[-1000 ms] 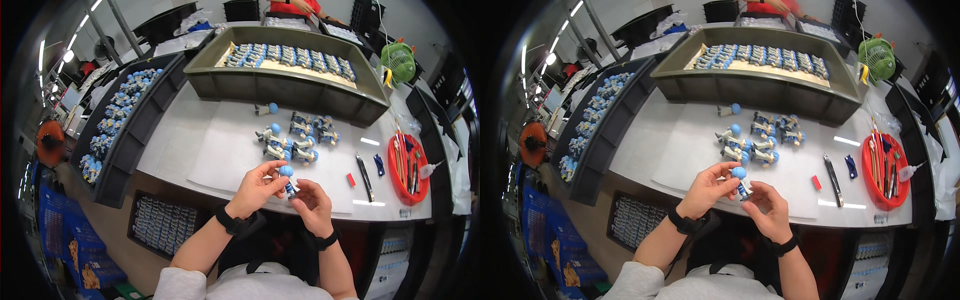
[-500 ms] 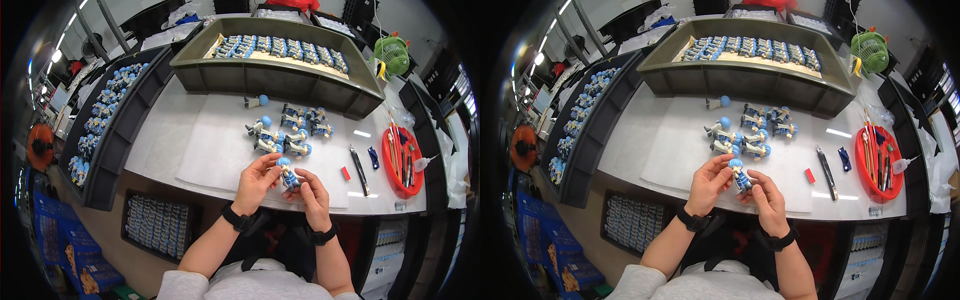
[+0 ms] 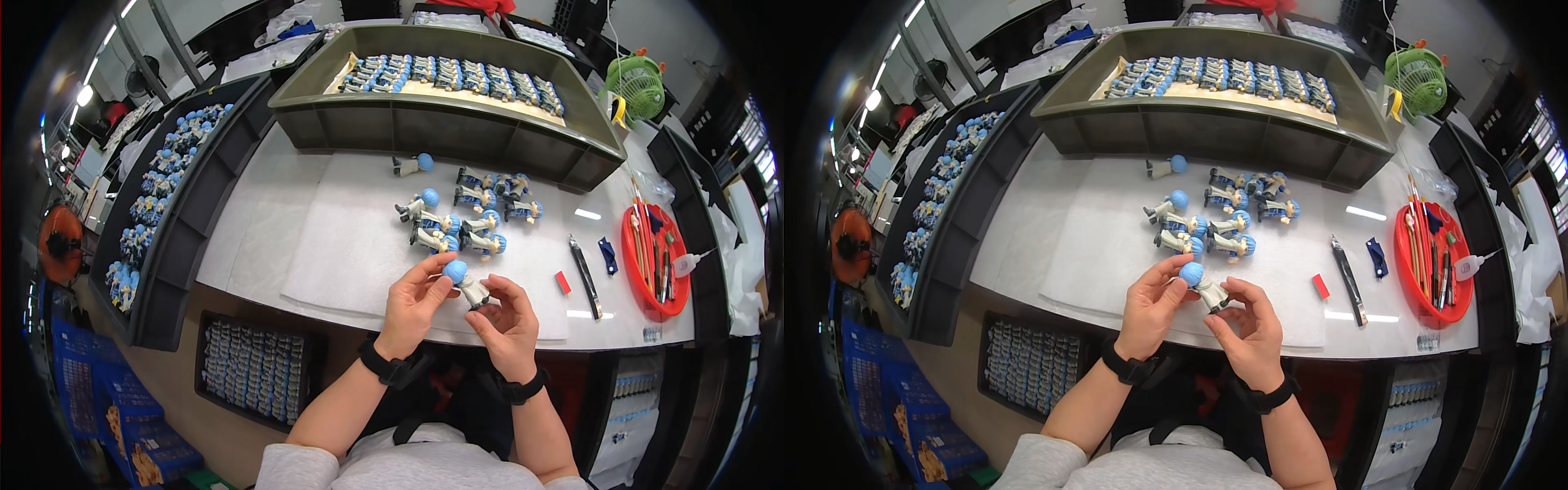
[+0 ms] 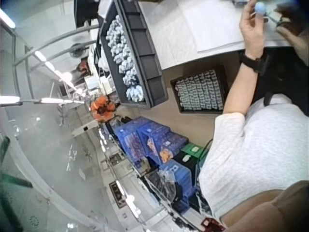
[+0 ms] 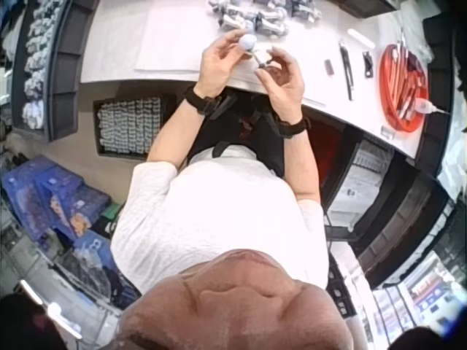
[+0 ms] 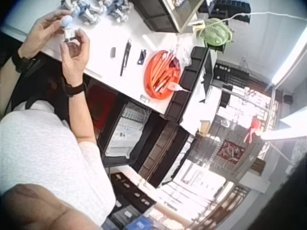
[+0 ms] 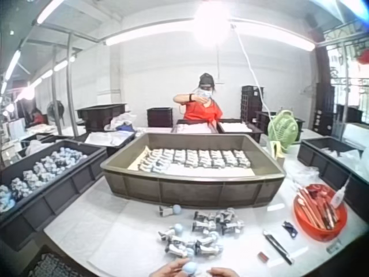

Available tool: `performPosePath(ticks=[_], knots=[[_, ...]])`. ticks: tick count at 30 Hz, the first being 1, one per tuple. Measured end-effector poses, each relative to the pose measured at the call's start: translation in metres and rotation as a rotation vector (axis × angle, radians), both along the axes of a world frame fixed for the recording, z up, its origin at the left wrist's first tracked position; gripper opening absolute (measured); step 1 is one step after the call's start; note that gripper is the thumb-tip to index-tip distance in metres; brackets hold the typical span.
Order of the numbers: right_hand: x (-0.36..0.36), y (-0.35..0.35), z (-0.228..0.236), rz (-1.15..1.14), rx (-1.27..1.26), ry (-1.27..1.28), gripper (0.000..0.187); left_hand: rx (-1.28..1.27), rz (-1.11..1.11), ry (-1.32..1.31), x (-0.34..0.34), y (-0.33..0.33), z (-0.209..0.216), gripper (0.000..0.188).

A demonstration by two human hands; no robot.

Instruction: The person assembles small blue and white toy figures at a workbench. They pick up a figure, attach a small red piece to it, and place the completed figure into a tray. This process is repeated for several figures throughout the clip.

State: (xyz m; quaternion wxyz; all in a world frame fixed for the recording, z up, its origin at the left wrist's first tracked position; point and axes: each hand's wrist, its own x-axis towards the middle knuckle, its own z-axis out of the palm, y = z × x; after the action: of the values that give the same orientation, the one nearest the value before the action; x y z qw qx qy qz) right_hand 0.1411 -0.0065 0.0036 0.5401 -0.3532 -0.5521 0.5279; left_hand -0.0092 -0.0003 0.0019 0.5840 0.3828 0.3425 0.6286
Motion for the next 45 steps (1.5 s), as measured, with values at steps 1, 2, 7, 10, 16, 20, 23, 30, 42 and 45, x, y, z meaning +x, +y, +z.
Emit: performPosePath(ticks=[1,2,7,10,16,20,23,30,42,45], knots=[[0.000,0.000,-0.001,-0.012,0.004,0.005,0.054,0.001,-0.009,-0.021,0.000,0.000,-0.001,0.037],[0.000,0.000,-0.001,-0.017,0.007,0.001,0.054,0.016,-0.001,0.010,0.001,0.000,0.000,0.036],[0.001,-0.001,-0.002,-0.010,0.035,-0.011,0.055,0.017,0.047,0.133,0.002,-0.001,0.000,0.031],[0.000,-0.001,-0.002,0.013,-0.001,0.073,0.054,-0.102,0.021,-0.011,0.000,0.002,-0.002,0.029],[0.003,-0.002,-0.002,0.025,0.002,0.003,0.051,-0.181,-0.013,-0.055,0.000,0.000,0.009,0.028],[0.002,-0.002,-0.002,0.025,-0.014,0.011,0.041,-0.185,-0.026,-0.088,0.000,0.000,0.008,0.028],[0.003,-0.004,0.001,0.031,-0.055,0.002,0.031,-0.158,-0.030,-0.096,-0.002,-0.002,0.007,0.027],[-0.002,-0.005,0.008,0.058,-0.126,0.027,0.026,0.012,-0.015,-0.052,-0.005,-0.007,0.002,0.030],[0.072,-0.014,0.011,-0.049,-0.069,0.231,0.030,0.041,0.000,0.139,-0.013,-0.003,-0.012,0.034],[0.168,-0.051,0.010,-0.420,0.037,0.138,0.032,0.031,0.012,0.117,-0.001,-0.008,0.001,0.025]])
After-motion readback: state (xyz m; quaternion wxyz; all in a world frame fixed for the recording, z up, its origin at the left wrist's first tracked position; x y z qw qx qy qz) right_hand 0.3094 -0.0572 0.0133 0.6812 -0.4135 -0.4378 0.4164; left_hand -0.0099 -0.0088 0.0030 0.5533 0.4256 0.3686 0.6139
